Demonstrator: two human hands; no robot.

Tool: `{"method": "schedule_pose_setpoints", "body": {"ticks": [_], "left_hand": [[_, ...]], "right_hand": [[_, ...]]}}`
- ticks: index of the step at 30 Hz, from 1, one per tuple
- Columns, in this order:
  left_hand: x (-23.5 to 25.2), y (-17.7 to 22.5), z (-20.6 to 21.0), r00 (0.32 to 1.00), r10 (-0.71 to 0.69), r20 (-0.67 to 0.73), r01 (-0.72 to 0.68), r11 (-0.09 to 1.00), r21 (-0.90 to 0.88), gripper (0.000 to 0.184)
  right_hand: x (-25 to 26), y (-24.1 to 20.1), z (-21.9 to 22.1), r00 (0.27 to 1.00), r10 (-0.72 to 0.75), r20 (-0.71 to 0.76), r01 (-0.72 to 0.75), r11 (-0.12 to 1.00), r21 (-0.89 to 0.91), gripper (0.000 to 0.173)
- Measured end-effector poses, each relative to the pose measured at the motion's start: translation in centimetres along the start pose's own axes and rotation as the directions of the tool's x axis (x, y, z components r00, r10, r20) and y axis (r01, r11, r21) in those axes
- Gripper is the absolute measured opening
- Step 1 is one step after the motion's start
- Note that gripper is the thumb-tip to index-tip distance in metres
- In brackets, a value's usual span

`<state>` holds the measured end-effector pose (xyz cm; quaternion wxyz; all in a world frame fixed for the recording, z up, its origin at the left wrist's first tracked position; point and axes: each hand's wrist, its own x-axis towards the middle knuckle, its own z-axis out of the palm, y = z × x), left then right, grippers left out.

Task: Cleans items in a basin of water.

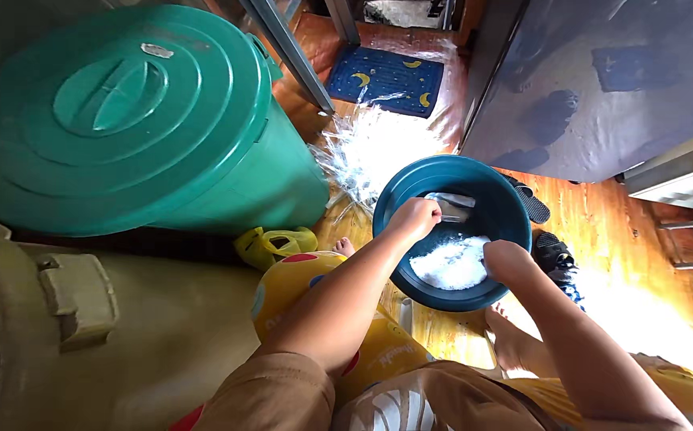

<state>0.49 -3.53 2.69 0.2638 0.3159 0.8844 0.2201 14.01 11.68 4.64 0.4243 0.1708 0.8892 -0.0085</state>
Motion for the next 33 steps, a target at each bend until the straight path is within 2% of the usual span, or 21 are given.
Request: {"method": "schedule_pose_setpoints", "body": {"ticks": [4, 9, 15, 21, 26, 29, 33], "left_hand": [[-0.1, 0.0, -0.1, 1.0, 0.007, -0.001, -0.007, 1.0, 0.017, 0.021], [-0.1, -0.1, 0.0, 1.0, -0.002, 0.027, 0.001, 0.999, 0.037, 0.02], [0.1, -0.1, 0.0, 0.998, -0.008, 0.058, 0.006, 0.999, 0.045, 0.02], [0.2, -0.4, 0.2, 0.995, -0.01, 0.103, 0.004, 0.998, 0.062, 0.02], [0.0, -0.6, 0.3, 0.99, -0.021, 0.14, 0.009, 0.996, 0.086, 0.02], [-0.3, -0.3, 0.7, 0.992, -0.012, 0.125, 0.001, 0.996, 0.088, 0.018], [-0.3, -0.2, 1.0, 0.984, -0.015, 0.178, 0.006, 0.999, 0.049, 0.02]], "right_hand": [[-0.9, 0.4, -1.7, 0.997, 0.051, -0.061, -0.05, 0.999, 0.003, 0.02], [3.3, 0.6, 0.1, 0.988, -0.099, -0.12, 0.104, 0.994, 0.031, 0.022], [7.6, 0.3, 3.1, 0.964, -0.254, -0.076, 0.26, 0.962, 0.082, 0.024], [7.4, 0.4, 3.4, 0.882, -0.446, -0.151, 0.462, 0.881, 0.104, 0.034], [6.8, 0.1, 3.0, 0.912, -0.356, -0.206, 0.357, 0.934, -0.031, 0.029], [7.5, 0.0, 3.4, 0.912, -0.361, -0.196, 0.369, 0.929, 0.004, 0.029], [7.2, -0.6, 3.5, 0.916, -0.373, -0.149, 0.373, 0.927, -0.026, 0.032]]}}
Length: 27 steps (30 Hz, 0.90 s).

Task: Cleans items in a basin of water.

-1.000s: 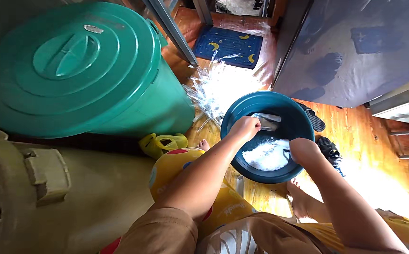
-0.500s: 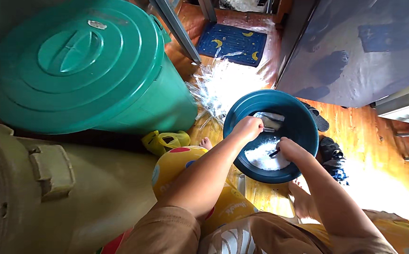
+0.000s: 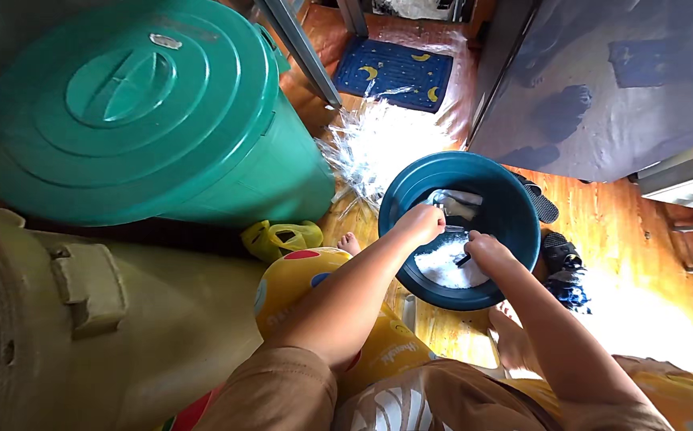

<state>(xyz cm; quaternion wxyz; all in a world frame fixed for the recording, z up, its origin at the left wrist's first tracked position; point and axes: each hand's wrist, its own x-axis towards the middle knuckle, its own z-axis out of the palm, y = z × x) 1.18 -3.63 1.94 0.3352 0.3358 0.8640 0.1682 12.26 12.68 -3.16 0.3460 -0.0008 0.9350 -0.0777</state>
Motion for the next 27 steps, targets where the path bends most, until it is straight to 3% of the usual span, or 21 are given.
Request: {"method": "schedule_pose_setpoints", "body": {"ticks": [6, 11, 19, 27], "left_hand": [[-1.0, 0.2, -0.2, 0.994, -0.083, -0.069, 0.066, 0.973, -0.223, 0.017], [-0.8, 1.0, 1.9, 0.965, -0.242, -0.103, 0.173, 0.879, -0.445, 0.018], [-2.9, -0.3, 3.1, 0.97, -0.195, -0.147, 0.164, 0.966, -0.199, 0.021], [-1.3, -0.6, 3.9, 0.973, -0.19, -0.134, 0.156, 0.96, -0.232, 0.023]], "right_hand": [[-0.4, -0.1, -0.3, 0.998, 0.053, -0.034, -0.053, 0.998, -0.023, 0.031], [-0.2, -0.4, 0.9, 1.0, -0.025, 0.005, 0.025, 1.0, -0.017, 0.033], [-0.4, 1.1, 0.9, 0.999, -0.005, -0.033, 0.01, 0.988, 0.157, 0.029], [-3.0, 1.8, -1.0, 0.976, 0.097, -0.196, -0.005, 0.907, 0.422, 0.023]]}}
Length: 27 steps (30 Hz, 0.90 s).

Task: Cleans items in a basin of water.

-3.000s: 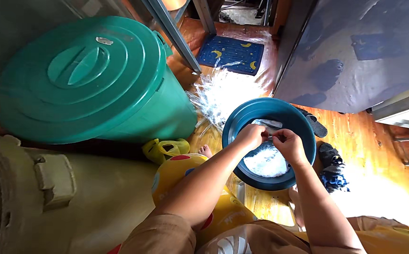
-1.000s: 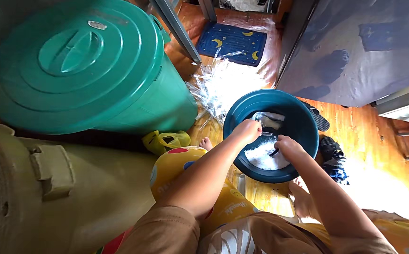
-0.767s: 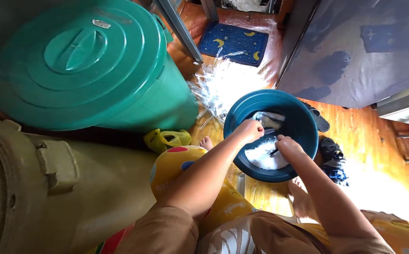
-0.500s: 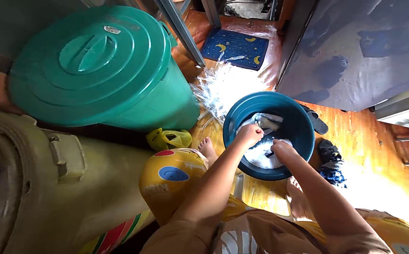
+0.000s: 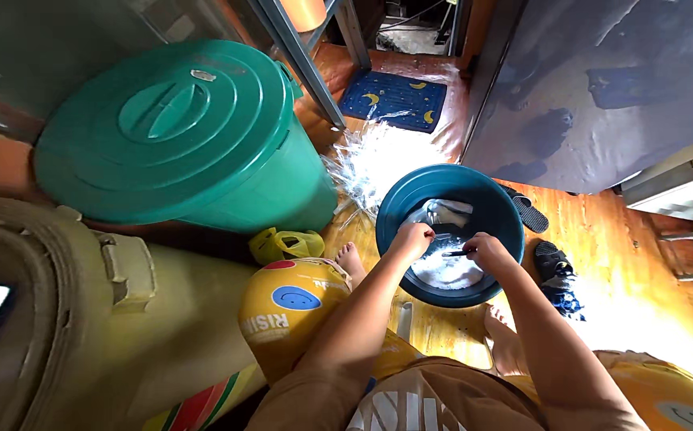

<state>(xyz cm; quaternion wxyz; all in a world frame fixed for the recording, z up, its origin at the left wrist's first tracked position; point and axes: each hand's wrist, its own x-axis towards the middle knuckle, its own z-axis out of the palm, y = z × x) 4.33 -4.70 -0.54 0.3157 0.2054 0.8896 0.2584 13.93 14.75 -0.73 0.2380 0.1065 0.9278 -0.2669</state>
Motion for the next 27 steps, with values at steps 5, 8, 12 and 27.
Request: {"method": "schedule_pose_setpoints", "body": {"ticks": [5, 8, 12, 27], "left_hand": [[0.7, -0.4, 0.6, 1.0, -0.011, -0.001, 0.011, 1.0, -0.001, 0.023], [0.7, -0.4, 0.8, 1.0, -0.027, 0.004, 0.027, 1.0, 0.013, 0.023], [0.7, -0.2, 0.8, 0.999, -0.037, 0.016, 0.036, 0.999, 0.036, 0.022], [1.1, 0.1, 1.9, 0.988, 0.083, 0.133, -0.08, 0.996, -0.03, 0.024]], "right_hand": [[-1.1, 0.1, -1.8, 0.991, 0.073, -0.109, -0.063, 0.994, 0.087, 0.019], [-1.3, 0.2, -2.6, 0.982, 0.1, -0.158, -0.085, 0.992, 0.098, 0.019], [-1.4, -0.2, -3.1, 0.977, 0.095, -0.189, -0.082, 0.994, 0.074, 0.018], [-1.8, -4.6, -2.4, 0.957, -0.154, -0.248, 0.113, 0.979, -0.172, 0.019]]}}
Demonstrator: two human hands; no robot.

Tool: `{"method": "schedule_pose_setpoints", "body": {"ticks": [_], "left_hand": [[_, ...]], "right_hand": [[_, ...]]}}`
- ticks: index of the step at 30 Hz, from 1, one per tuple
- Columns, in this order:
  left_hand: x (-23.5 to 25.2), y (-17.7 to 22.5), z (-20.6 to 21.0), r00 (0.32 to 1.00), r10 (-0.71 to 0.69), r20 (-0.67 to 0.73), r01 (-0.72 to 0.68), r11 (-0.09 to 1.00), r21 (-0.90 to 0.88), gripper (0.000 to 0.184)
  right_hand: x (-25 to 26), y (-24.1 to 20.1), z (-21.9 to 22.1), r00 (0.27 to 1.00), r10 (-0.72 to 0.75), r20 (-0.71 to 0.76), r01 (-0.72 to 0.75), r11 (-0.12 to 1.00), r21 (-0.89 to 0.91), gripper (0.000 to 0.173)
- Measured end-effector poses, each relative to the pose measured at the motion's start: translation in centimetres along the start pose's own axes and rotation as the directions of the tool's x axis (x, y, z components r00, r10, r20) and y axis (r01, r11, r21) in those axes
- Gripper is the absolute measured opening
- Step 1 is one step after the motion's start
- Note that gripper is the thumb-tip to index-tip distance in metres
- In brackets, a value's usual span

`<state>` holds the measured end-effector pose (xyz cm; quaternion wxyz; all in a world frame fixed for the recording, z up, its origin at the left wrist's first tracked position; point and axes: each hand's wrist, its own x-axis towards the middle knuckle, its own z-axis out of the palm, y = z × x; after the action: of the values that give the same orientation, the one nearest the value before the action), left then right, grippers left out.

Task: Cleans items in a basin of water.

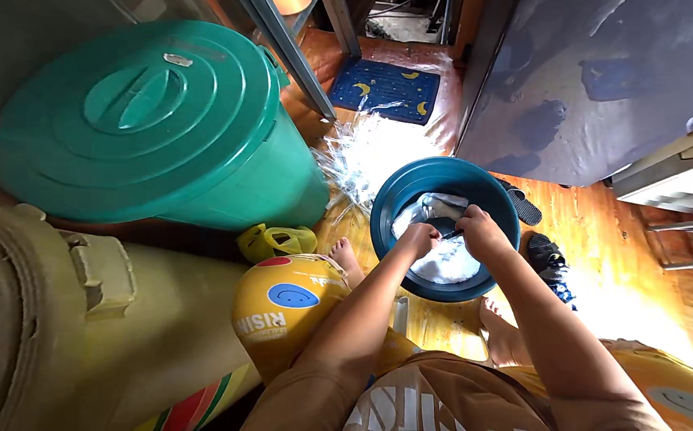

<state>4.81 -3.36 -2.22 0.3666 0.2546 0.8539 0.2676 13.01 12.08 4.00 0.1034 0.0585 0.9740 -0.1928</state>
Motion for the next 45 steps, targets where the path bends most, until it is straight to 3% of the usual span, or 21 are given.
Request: {"method": "schedule_pose_setpoints", "body": {"ticks": [3, 7, 11, 14, 17, 20, 24, 28, 35, 45], "left_hand": [[0.0, -0.3, 0.2, 0.997, 0.062, -0.035, -0.064, 0.996, -0.055, 0.024], [0.1, -0.1, 0.2, 1.0, -0.001, -0.027, -0.003, 0.99, -0.141, 0.022], [0.1, -0.4, 0.3, 0.999, -0.033, -0.026, 0.028, 0.988, -0.155, 0.022], [-0.1, -0.5, 0.1, 0.999, -0.045, -0.03, 0.041, 0.992, -0.116, 0.024], [-0.1, -0.4, 0.0, 0.995, -0.076, -0.062, 0.07, 0.993, -0.1, 0.024], [-0.1, -0.6, -0.3, 0.995, -0.05, -0.089, 0.045, 0.997, -0.056, 0.024], [-0.4, -0.5, -0.2, 0.993, -0.055, -0.101, 0.05, 0.997, -0.054, 0.022], [-0.5, -0.5, -0.3, 0.995, -0.068, -0.078, 0.066, 0.998, -0.023, 0.022], [-0.4, -0.6, -0.1, 0.992, -0.12, -0.044, 0.121, 0.992, 0.024, 0.025], [-0.4, 0.0, -0.3, 0.99, -0.137, 0.025, 0.133, 0.983, 0.123, 0.026]], "right_hand": [[-0.8, -2.0, -1.4, 0.999, -0.048, -0.015, 0.047, 0.997, -0.062, 0.018], [-1.9, -3.2, -3.2, 0.994, -0.075, -0.083, 0.065, 0.991, -0.117, 0.018], [-2.2, -2.6, -4.0, 0.992, -0.005, -0.126, -0.01, 0.994, -0.112, 0.017], [-1.4, -1.6, -2.0, 0.991, 0.132, 0.008, -0.13, 0.98, -0.152, 0.016], [-0.5, -0.5, 2.3, 0.956, 0.208, 0.206, -0.16, 0.96, -0.228, 0.021], [0.0, 0.1, 5.5, 0.915, 0.212, 0.343, -0.122, 0.956, -0.266, 0.027], [0.4, 1.5, 6.5, 0.886, 0.201, 0.418, -0.11, 0.966, -0.232, 0.034], [0.5, 3.3, 4.9, 0.9, 0.221, 0.376, -0.188, 0.975, -0.123, 0.029], [-0.2, 3.7, 0.2, 0.961, 0.236, 0.142, -0.253, 0.96, 0.123, 0.018], [0.6, 2.2, -0.5, 0.978, 0.198, 0.067, -0.204, 0.974, 0.095, 0.018]]}}
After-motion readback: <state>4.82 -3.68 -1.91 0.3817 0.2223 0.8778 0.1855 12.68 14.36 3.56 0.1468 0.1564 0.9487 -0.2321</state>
